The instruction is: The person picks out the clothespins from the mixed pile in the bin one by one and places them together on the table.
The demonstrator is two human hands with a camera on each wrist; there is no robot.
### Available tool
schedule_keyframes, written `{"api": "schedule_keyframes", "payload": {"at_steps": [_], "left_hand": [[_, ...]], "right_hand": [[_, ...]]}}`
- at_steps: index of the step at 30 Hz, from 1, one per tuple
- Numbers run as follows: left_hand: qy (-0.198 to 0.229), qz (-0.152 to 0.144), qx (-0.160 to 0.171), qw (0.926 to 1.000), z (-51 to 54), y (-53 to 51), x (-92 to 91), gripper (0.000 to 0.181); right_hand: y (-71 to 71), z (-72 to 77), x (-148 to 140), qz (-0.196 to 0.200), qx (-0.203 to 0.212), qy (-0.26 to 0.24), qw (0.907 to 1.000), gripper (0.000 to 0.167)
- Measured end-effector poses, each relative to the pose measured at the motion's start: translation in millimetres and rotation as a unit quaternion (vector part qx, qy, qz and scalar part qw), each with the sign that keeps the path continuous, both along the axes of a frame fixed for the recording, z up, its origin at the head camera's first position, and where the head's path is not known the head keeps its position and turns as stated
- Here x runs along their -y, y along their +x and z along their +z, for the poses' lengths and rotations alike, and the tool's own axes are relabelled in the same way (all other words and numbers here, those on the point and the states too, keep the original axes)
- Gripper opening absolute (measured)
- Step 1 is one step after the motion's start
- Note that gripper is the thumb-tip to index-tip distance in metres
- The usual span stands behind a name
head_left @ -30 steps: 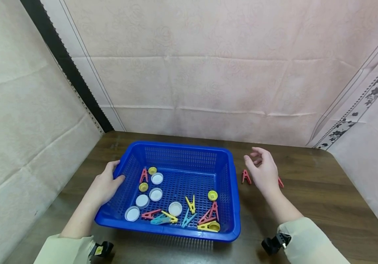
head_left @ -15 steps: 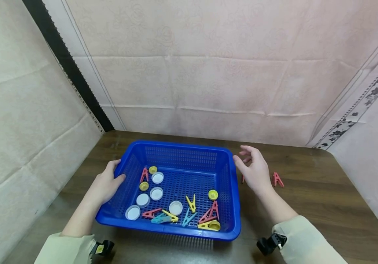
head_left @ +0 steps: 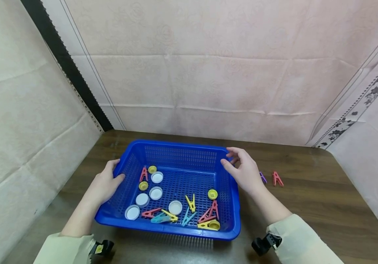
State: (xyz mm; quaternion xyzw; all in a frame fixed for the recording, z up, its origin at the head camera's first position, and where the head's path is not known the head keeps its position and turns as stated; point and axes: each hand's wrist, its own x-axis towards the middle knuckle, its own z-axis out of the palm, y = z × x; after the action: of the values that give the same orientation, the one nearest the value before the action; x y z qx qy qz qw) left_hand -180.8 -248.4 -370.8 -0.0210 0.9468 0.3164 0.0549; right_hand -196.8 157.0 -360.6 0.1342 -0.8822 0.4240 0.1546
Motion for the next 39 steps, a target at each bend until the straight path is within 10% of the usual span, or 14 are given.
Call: {"api": "schedule_keyframes", "payload": {"at_steps": [19, 39], "left_hand": [[0.000, 0.006, 0.004, 1.0000, -0.4, 0.8, -2.2, 0.062], [0.004, 0.013, 0.006, 0.9999, -2.0, 1.0, 0.8, 0.063]], "right_hand": [[7.8, 4.4, 19.5, 0.105, 0.039, 0.030, 0.9933, 0.047], [17.7, 5.0, 34.8, 0.219, 0.052, 0.169, 0.9595, 0.052]]}}
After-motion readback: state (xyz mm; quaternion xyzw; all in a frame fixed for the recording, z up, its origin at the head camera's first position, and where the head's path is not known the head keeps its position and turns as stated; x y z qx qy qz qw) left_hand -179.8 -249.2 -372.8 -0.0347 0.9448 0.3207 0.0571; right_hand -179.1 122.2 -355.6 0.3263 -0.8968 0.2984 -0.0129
